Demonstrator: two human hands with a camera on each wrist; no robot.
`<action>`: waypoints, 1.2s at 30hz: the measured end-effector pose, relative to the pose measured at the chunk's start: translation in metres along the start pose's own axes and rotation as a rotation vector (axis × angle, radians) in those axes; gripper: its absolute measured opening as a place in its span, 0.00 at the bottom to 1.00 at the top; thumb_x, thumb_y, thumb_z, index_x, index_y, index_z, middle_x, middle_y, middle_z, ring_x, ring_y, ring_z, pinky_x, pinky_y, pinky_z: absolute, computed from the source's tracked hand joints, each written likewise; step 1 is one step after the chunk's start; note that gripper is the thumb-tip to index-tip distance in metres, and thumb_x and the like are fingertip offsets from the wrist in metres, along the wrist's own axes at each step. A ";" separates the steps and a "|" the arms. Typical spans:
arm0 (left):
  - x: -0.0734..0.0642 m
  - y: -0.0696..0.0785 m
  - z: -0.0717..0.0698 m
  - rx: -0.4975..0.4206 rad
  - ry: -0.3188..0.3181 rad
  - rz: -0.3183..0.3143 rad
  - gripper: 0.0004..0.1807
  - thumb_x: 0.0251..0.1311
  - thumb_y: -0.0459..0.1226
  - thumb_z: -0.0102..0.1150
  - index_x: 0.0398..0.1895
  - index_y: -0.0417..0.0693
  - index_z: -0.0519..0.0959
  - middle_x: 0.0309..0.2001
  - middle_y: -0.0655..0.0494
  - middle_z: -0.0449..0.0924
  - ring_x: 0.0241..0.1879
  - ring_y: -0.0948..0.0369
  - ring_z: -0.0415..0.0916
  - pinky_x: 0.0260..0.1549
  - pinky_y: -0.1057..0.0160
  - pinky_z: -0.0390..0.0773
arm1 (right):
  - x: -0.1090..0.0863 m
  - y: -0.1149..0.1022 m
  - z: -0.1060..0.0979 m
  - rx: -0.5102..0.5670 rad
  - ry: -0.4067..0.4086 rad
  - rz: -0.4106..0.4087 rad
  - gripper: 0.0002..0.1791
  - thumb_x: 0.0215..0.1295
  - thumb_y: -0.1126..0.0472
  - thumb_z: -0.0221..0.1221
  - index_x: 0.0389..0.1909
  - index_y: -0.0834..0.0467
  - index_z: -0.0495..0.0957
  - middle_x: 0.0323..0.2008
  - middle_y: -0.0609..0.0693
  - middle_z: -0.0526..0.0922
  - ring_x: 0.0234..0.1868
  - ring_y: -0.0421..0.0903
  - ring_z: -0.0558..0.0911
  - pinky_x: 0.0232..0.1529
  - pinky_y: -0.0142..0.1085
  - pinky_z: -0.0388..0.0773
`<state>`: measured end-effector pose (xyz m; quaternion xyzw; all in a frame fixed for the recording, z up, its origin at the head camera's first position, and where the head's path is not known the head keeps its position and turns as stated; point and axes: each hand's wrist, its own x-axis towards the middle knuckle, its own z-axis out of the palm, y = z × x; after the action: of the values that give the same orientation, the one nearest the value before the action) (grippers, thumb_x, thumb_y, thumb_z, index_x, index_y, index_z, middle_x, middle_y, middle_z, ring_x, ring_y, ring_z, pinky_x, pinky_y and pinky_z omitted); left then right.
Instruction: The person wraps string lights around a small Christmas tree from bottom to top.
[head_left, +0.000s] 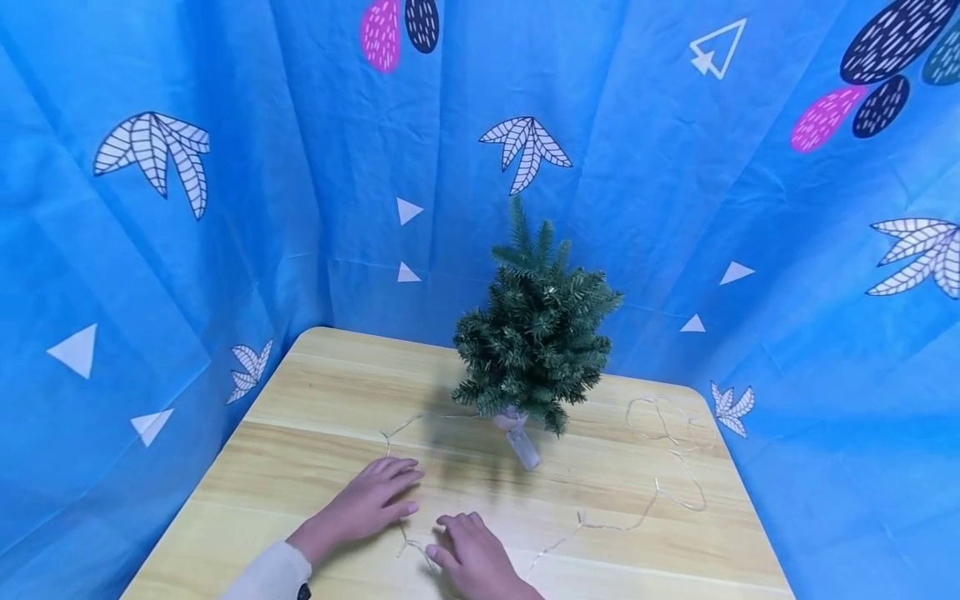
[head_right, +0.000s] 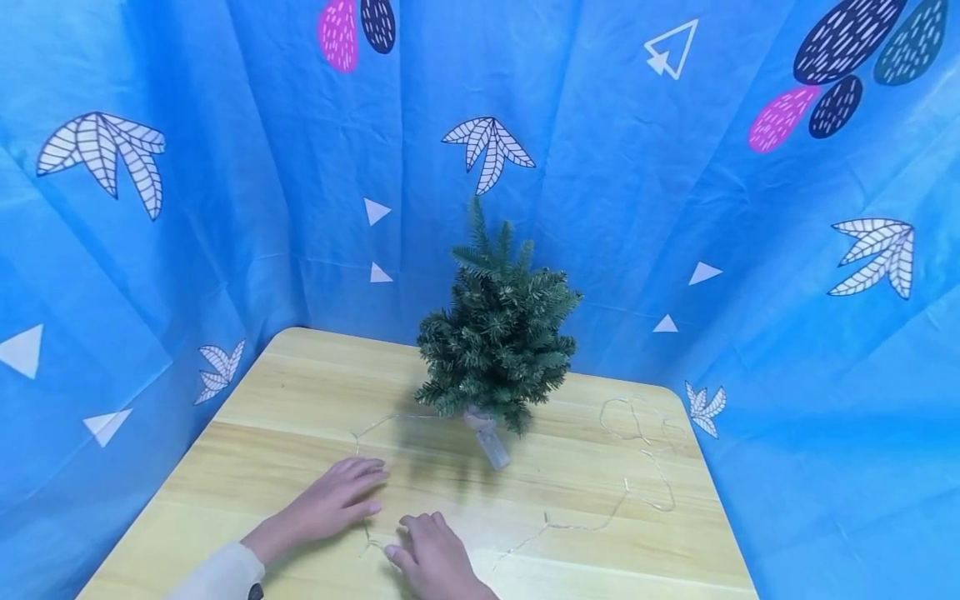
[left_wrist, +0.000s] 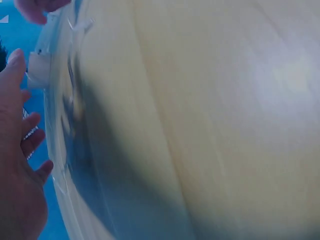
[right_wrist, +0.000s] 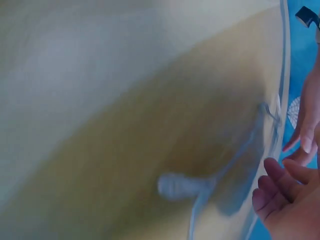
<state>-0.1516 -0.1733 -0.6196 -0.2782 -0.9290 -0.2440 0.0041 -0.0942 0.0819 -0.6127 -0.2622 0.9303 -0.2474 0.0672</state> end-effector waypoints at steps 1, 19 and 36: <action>-0.002 -0.002 -0.001 0.014 0.000 0.012 0.29 0.70 0.55 0.55 0.71 0.56 0.72 0.72 0.52 0.68 0.72 0.46 0.63 0.68 0.36 0.60 | 0.000 -0.001 0.001 0.004 -0.002 0.009 0.32 0.74 0.32 0.44 0.62 0.52 0.75 0.51 0.41 0.80 0.51 0.37 0.74 0.50 0.36 0.79; -0.019 -0.021 0.001 0.123 0.172 0.112 0.09 0.60 0.42 0.69 0.43 0.65 0.84 0.49 0.69 0.75 0.55 0.62 0.69 0.57 0.47 0.71 | 0.002 -0.015 0.028 -0.054 0.189 0.038 0.13 0.59 0.46 0.70 0.35 0.50 0.83 0.29 0.33 0.73 0.32 0.28 0.63 0.31 0.23 0.66; -0.012 -0.024 0.009 0.141 0.203 0.160 0.02 0.63 0.48 0.65 0.33 0.68 0.82 0.46 0.71 0.74 0.50 0.66 0.67 0.52 0.53 0.71 | 0.000 -0.018 0.016 0.093 0.350 0.104 0.04 0.65 0.56 0.66 0.31 0.48 0.83 0.26 0.33 0.79 0.29 0.27 0.70 0.31 0.27 0.70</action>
<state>-0.1531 -0.1926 -0.6405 -0.3241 -0.9136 -0.2039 0.1370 -0.0823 0.0619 -0.6178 -0.1632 0.9276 -0.3283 -0.0711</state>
